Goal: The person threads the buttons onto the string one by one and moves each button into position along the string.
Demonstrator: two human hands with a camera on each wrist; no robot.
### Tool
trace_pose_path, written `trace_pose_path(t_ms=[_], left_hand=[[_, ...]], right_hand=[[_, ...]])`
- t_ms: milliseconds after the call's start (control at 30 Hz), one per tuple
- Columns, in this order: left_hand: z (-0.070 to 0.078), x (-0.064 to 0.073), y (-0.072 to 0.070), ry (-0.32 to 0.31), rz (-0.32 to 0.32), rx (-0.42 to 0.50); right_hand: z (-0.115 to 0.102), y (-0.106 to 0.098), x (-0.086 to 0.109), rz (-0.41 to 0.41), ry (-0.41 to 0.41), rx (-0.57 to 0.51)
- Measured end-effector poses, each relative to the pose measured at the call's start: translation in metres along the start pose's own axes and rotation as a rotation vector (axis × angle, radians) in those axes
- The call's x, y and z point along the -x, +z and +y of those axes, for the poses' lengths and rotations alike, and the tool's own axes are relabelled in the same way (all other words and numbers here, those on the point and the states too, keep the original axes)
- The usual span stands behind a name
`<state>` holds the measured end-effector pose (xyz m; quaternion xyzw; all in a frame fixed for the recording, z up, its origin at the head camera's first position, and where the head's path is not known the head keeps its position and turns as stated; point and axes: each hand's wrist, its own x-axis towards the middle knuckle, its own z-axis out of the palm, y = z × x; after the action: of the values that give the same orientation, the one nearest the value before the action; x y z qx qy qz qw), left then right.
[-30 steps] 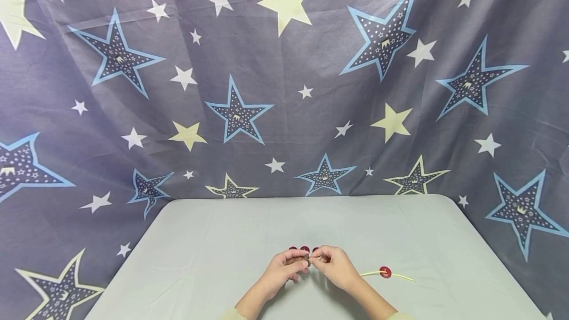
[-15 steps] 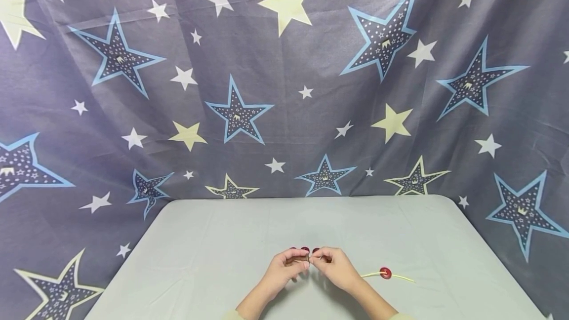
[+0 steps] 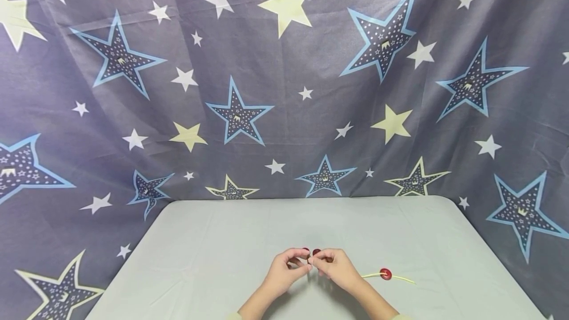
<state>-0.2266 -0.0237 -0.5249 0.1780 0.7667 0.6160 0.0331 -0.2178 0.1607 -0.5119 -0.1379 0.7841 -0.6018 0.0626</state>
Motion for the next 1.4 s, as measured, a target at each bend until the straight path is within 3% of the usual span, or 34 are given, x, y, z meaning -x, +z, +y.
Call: trace_pose_path(t_ms=[200, 333, 567, 900, 1000, 1200, 1400], left_hand=[[0.013, 0.004, 0.001, -0.023, 0.029, -0.024], [0.005, 0.003, 0.001, 0.004, 0.047, 0.008], [0.035, 0.012, -0.003, 0.018, 0.076, 0.007], [0.040, 0.012, -0.004, 0.007, 0.084, -0.020], [0.035, 0.010, -0.003, -0.009, 0.084, -0.031], [0.011, 0.001, 0.000, -0.024, 0.091, -0.064], [-0.001, -0.001, 0.001, 0.001, 0.085, -0.058]], right_hand=[[0.002, -0.001, -0.001, 0.000, 0.022, -0.019], [0.001, 0.000, 0.000, 0.003, 0.025, -0.023], [-0.002, 0.000, 0.002, -0.002, 0.021, -0.034], [-0.001, 0.000, 0.001, -0.002, 0.003, -0.030], [-0.001, 0.001, 0.002, -0.004, 0.000, -0.034], [-0.001, 0.001, 0.001, -0.005, 0.009, -0.041], [-0.001, 0.002, 0.001, -0.004, 0.023, -0.025]])
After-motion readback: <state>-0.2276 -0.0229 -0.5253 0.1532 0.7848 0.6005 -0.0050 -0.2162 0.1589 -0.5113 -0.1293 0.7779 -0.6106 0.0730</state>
